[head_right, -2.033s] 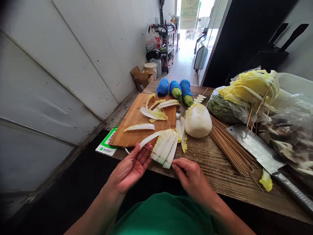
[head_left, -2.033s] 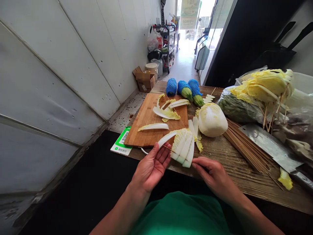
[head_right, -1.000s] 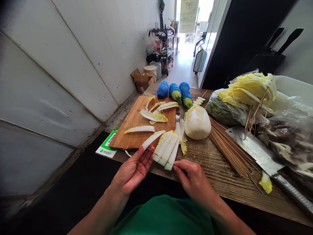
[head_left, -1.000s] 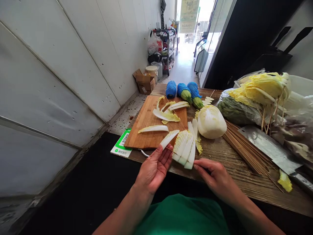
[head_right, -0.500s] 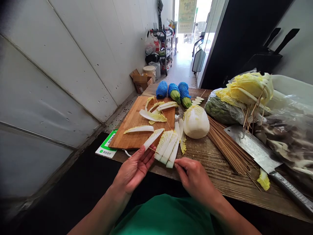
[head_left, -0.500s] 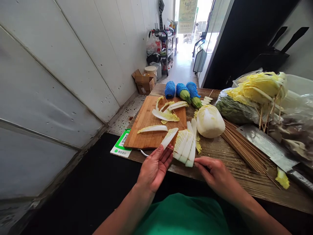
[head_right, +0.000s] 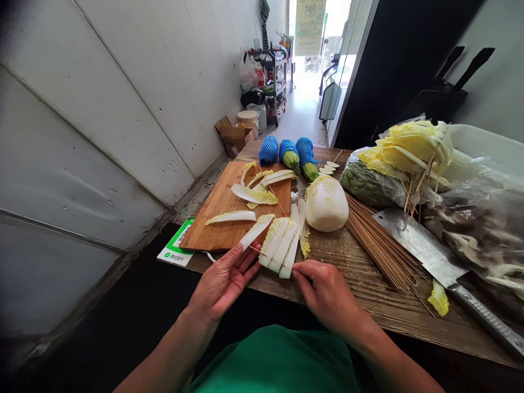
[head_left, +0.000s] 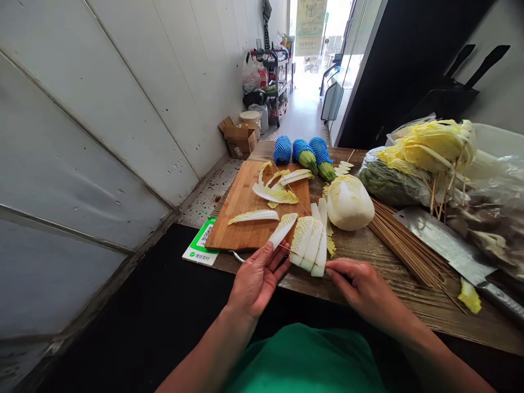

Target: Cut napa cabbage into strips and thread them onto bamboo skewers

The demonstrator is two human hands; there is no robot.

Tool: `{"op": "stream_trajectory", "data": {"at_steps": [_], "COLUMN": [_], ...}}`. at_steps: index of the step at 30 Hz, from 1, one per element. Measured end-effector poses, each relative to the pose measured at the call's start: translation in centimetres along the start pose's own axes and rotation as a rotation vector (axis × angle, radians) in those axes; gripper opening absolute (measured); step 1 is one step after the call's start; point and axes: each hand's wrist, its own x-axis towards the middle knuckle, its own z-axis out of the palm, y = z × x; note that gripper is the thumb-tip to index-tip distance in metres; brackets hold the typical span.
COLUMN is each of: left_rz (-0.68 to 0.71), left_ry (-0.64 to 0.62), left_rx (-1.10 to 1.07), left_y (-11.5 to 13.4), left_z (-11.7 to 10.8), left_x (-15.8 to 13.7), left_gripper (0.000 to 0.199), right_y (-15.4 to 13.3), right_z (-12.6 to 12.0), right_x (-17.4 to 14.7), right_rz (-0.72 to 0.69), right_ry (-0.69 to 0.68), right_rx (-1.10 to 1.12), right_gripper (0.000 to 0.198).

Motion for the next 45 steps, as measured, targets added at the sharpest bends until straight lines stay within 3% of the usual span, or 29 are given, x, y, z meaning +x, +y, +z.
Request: {"op": "stream_trajectory", "data": {"at_steps": [12,45], "left_rz": [-0.095,-0.028], "left_ry": [0.083,0.058], "left_rx": [-0.124,-0.102], "left_y": [0.6,-0.6], "left_z": [0.6,0.5], "left_x": [-0.1,0.0], "left_gripper": [0.019,0.012], "right_y": [-0.2,-0.4], "right_z": [0.4,0.2], "right_x": [-0.4,-0.3], "right_rz": [-0.033,-0.041], "right_ry": [0.041,0.038], "right_rx": [0.062,-0.012], "right_gripper": [0.023,0.024]}}
